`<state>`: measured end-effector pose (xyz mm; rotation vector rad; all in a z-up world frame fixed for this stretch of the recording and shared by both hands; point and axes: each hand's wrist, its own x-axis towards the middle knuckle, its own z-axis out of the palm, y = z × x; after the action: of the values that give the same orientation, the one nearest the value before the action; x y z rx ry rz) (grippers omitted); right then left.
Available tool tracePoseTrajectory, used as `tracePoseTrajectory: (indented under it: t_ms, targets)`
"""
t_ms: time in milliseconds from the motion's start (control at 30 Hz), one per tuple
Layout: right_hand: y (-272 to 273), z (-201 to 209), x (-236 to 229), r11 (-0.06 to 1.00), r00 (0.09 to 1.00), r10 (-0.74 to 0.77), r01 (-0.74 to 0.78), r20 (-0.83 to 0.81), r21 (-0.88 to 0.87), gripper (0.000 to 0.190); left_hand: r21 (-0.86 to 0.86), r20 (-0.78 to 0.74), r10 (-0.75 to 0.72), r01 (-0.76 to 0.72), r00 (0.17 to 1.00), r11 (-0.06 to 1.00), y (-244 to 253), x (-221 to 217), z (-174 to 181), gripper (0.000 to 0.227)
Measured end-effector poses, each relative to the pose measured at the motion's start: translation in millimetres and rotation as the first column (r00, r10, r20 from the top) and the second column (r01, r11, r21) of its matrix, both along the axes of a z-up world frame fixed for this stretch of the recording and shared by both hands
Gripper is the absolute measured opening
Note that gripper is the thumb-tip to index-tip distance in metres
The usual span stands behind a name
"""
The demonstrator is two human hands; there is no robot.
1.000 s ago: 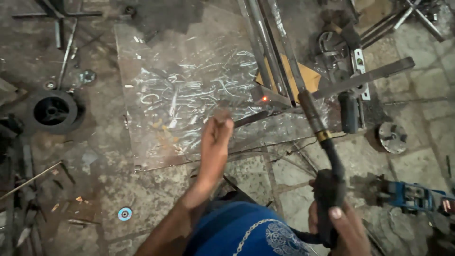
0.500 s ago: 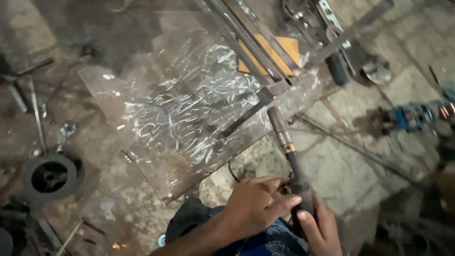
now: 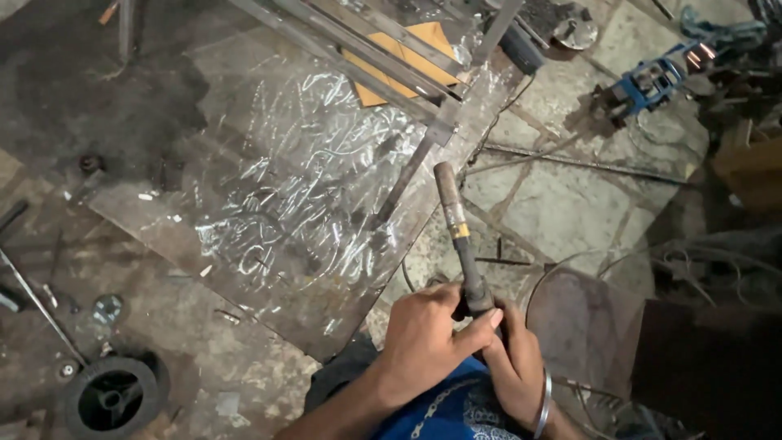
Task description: The person welds a metal frame structure using a welding torch, creating bright sparks and light. They manipulate the frame's position on the workbench to access different joints and continue welding various sections.
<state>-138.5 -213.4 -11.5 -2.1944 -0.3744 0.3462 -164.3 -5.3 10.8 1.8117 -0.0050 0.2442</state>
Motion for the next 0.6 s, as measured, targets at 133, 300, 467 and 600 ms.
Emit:
tracePoseTrajectory:
  t_ms: [133,300,467,600]
  targets:
    - [12,0,-6,0.997,0.995,-0.053,0.048,0.079,0.059,0.047,0.029,0.042,-0.037,0.036,0.998,0.999,6,-4,-1,0.049]
    - [8,-14,-5,0.999,0.954,-0.032,0.021,0.299,0.039,0.048,-0.036,0.064,-0.037,0.039,0.997,0.999,13,-3,3,0.046]
    - [15,-10,-5,0.989,0.981,-0.145,0.142,0.131,0.036,0.05,-0.04,0.047,-0.054,0.056,0.997,0.998,19,-1,5,0.046]
    - [23,-4,-5,0.986,0.978,-0.165,0.163,0.127,0.029,0.049,-0.1,0.064,-0.06,0.066,0.996,0.993,22,1,6,0.046]
